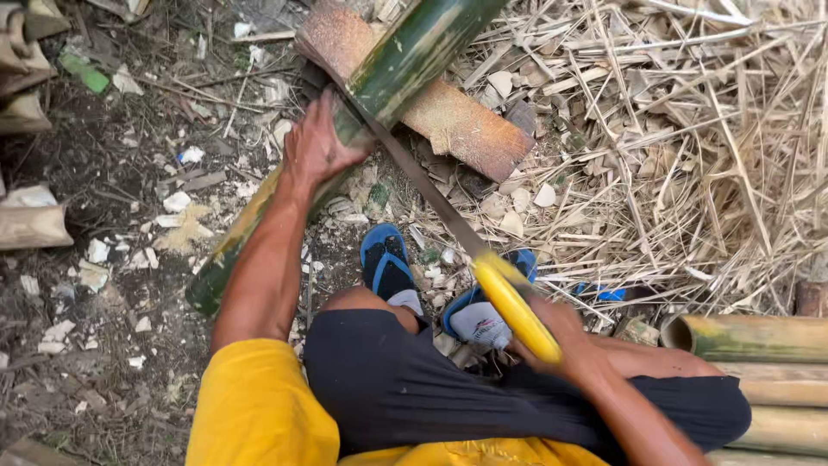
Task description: The person uses a hand saw to cut a long bamboo pole into smaller sections. They hold the bamboo steady with their left hand while sawing with their right hand, repeating the process to create multiple pieces.
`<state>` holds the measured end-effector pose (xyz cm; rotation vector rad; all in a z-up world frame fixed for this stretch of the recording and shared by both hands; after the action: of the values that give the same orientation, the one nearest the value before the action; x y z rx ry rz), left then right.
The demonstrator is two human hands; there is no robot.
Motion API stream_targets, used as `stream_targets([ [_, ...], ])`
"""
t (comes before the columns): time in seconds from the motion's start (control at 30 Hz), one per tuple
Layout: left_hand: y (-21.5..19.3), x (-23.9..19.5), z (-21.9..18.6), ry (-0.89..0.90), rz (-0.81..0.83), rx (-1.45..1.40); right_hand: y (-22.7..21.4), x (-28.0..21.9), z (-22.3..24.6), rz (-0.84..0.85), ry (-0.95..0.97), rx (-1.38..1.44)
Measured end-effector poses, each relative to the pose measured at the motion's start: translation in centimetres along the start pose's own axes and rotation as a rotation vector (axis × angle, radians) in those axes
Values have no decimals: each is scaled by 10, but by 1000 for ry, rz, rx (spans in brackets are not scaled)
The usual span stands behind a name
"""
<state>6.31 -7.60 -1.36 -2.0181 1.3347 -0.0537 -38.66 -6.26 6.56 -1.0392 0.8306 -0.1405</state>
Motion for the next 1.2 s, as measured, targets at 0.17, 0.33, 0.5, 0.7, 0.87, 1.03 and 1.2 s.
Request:
stream_targets([
  [0.17,-3,-1,-1,67,-66,169,-78,174,92,-605,-399,302],
  [0.33,7,6,14,79,-20,123,-55,52,52,-409,-267,330],
  [0.5,3,26,22,227,-27,46,-58,-100,18,-464,-308,171],
  [0.7,2,4,10,67,23,-2,-66,172,87,-700,-325,47],
  [0.87,15,-2,2,158,-144,229,-108,194,122,-627,-435,351],
  [1.03,51,-5,25,91,-371,534,-118,199,133,-582,-380,361],
  [1.2,40,5,29,11,-308,286,-82,93,79,-470,-360,332],
])
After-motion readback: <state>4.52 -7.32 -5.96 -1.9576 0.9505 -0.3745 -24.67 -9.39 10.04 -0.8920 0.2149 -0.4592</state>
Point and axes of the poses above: each hand's wrist, its own x-axis towards the middle knuckle, its own y-axis out of the palm, z = x × y, the point moved 10 cm from there along x, towards the middle knuckle, and after that the axes turned 15 degrees about -x, right-handed, at the moved point
